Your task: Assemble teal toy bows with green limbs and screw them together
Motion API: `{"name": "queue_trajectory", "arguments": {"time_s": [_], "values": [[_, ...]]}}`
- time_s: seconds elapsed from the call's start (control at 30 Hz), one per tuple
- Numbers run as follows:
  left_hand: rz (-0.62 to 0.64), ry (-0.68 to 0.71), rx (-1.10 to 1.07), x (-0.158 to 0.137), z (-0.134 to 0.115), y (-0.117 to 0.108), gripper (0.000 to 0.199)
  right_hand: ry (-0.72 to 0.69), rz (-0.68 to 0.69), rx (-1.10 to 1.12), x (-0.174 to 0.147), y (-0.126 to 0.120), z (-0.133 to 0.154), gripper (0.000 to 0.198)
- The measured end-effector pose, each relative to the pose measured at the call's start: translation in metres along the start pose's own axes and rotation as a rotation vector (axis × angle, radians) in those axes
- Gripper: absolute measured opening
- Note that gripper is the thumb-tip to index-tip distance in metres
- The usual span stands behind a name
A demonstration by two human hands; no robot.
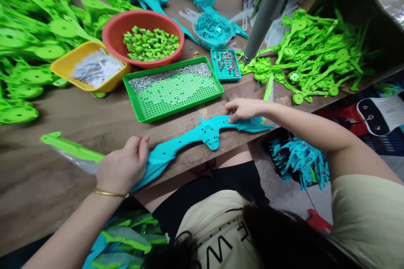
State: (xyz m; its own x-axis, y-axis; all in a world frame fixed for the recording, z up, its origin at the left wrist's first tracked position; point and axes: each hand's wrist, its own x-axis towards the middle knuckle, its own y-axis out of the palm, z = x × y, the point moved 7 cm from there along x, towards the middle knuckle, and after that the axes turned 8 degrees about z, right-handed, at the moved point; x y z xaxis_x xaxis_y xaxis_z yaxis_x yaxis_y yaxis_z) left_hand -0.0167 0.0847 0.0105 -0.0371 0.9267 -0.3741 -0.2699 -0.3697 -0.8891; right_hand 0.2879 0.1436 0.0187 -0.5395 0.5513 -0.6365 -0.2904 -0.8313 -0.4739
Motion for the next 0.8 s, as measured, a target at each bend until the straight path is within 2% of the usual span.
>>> {"name": "queue_trajectory", "arguments": {"time_s": [0.07, 0.17, 0.23, 0.43, 0.53, 0.7, 0.77, 0.8], "values": [[0.015, 0.014, -0.012, -0.003, -0.001, 0.000, 0.046, -0.052, -0.010, -0.057, -0.005, 0.002, 0.007, 0.027], [0.043, 0.017, -0.005, -0.009, -0.005, 0.000, 0.047, -0.234, -0.076, -0.145, -0.013, 0.010, 0.024, 0.047], [0.042, 0.023, 0.002, -0.012, -0.009, -0.001, 0.047, -0.283, -0.139, -0.216, -0.014, 0.017, 0.029, 0.051], [0.029, 0.026, -0.028, -0.015, -0.016, -0.003, 0.045, -0.230, -0.250, -0.251, -0.010, 0.021, 0.020, 0.049], [0.036, 0.020, -0.030, -0.014, -0.017, -0.004, 0.046, -0.200, -0.264, -0.238, -0.010, 0.018, 0.016, 0.051], [0.039, 0.027, -0.065, -0.012, -0.016, -0.003, 0.046, -0.230, -0.237, -0.247, -0.010, 0.026, 0.018, 0.045], [0.022, 0.033, -0.133, -0.011, -0.014, -0.003, 0.045, -0.231, -0.326, -0.239, -0.019, 0.019, 0.019, 0.043], [0.002, 0.055, -0.195, -0.010, -0.015, -0.003, 0.043, -0.235, -0.455, -0.233, -0.029, 0.006, 0.019, 0.043]]}}
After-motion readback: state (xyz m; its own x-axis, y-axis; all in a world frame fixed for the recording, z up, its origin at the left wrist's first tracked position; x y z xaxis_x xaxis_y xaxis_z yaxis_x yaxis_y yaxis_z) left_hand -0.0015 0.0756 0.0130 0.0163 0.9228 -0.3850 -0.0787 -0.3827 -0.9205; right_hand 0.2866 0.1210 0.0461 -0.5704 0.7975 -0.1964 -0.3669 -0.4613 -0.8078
